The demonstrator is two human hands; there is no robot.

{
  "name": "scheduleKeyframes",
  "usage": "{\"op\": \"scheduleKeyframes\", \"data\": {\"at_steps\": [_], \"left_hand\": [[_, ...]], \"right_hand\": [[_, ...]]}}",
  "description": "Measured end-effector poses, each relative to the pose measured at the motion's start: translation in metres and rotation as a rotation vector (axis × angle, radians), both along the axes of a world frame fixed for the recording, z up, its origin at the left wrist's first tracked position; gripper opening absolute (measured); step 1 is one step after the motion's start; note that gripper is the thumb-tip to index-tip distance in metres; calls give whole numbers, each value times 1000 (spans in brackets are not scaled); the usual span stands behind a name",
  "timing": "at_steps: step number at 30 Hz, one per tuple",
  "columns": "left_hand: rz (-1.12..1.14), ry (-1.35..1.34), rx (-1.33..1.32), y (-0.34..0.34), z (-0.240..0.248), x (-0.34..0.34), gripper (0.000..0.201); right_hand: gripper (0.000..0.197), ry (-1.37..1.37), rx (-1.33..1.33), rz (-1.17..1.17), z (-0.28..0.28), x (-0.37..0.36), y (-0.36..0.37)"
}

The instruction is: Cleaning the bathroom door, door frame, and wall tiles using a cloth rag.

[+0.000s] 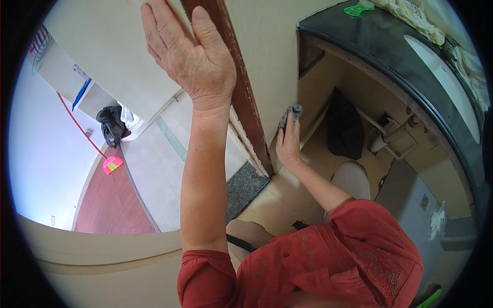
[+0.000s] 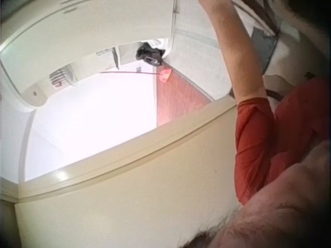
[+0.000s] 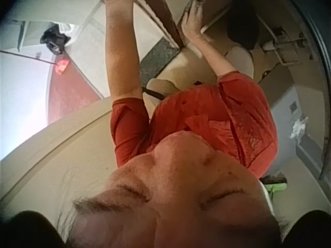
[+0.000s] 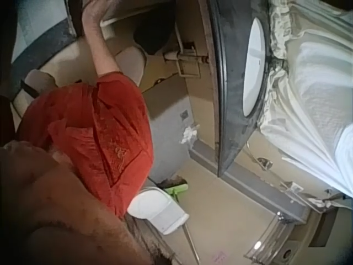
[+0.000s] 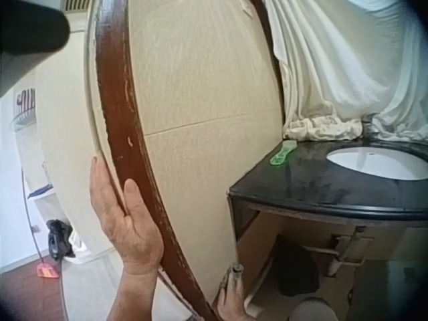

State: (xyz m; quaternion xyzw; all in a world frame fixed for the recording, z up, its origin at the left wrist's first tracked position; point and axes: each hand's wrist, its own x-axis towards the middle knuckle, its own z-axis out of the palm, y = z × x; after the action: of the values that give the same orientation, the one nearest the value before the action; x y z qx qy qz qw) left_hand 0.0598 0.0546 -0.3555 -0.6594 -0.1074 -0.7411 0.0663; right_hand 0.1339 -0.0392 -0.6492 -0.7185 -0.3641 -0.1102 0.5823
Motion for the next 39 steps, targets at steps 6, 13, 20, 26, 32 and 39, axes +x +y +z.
{"op": "scheduleKeyframes", "data": {"at_steps": [6, 13, 20, 26, 32, 39], "left_hand": [[58, -4, 37, 7, 4, 1, 53], [72, 9, 6, 6, 3, 1, 55], [109, 2, 9, -1, 6, 3, 58], [-108, 73, -76, 6, 8, -21, 57], [-248, 110, -246, 3, -63, -87, 53], [-956, 57, -729, -31, -85, -63, 52]], "right_hand": [[54, -307, 85, 192, 63, -46, -25], [52, -513, 225, 252, 133, -57, -11], [48, -476, -153, 221, 87, -68, -30], [48, -592, 424, 256, 195, -60, -31], [55, -913, 595, 288, 262, -34, 24], [44, -949, 513, 321, 262, -31, 18]]}}
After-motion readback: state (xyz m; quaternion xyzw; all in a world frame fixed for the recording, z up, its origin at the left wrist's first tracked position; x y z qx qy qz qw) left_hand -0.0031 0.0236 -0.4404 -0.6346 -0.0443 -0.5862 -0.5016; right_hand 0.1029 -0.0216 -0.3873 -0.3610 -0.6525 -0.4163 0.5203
